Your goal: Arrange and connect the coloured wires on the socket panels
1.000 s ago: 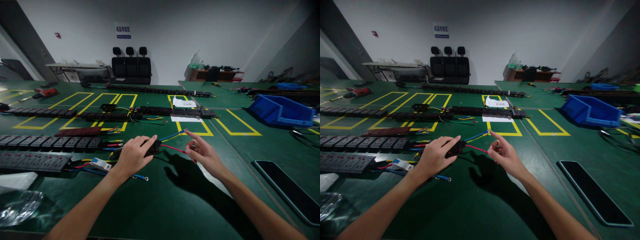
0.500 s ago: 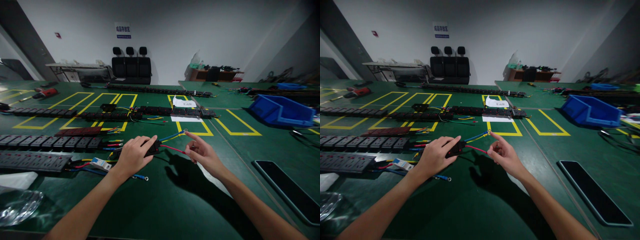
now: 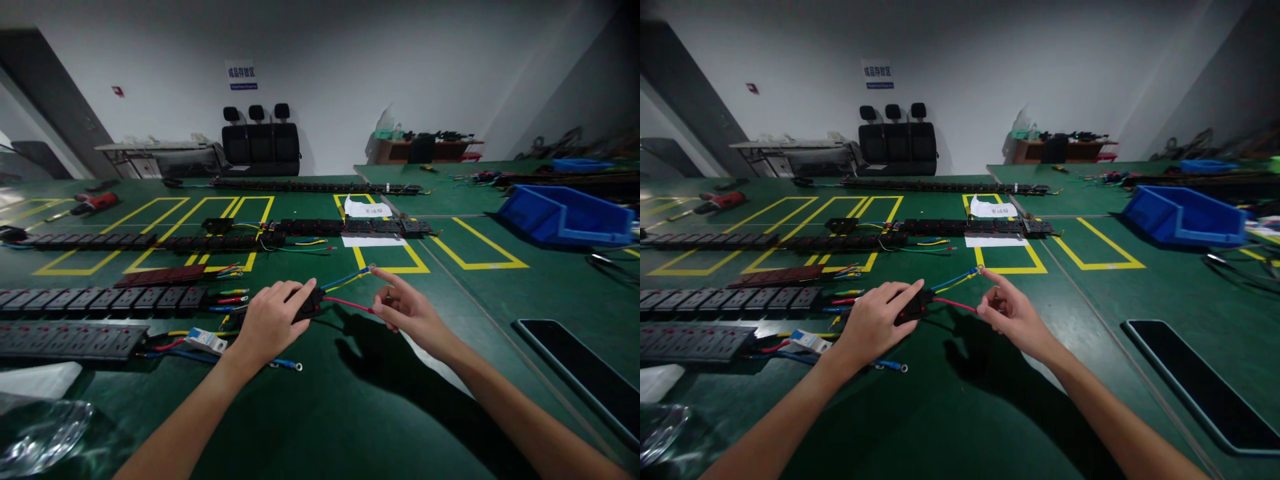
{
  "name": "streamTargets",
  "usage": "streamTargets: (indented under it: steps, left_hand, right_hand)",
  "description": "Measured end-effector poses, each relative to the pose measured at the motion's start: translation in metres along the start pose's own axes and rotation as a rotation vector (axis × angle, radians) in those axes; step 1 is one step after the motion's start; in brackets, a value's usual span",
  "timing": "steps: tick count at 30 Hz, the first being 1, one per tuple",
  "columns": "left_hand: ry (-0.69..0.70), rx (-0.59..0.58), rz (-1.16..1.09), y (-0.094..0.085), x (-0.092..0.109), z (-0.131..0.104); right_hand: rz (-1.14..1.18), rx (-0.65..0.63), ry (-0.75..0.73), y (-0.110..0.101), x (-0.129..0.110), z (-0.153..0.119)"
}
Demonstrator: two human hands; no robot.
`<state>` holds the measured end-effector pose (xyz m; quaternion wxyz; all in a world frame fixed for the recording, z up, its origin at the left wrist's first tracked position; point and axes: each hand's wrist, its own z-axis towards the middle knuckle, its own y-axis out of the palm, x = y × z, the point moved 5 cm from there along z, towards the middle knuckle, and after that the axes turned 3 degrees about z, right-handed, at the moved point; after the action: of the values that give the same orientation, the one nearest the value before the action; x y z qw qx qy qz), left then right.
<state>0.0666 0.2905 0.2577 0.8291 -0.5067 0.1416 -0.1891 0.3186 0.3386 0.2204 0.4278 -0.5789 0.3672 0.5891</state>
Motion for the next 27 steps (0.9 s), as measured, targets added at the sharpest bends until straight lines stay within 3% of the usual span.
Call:
streamTargets:
  steps: [15, 27]
  left_hand:
    - [0.009, -0.012, -0.01, 0.002, 0.0, 0.0]
    - [0.028, -0.004, 0.015, 0.003, 0.0, -0.001]
  right_hand:
    - [0.009, -0.061, -0.063, 0.002, -0.001, 0.0]
    - [-0.052, 0.049, 0.121, -0.004, 0.013, 0.004]
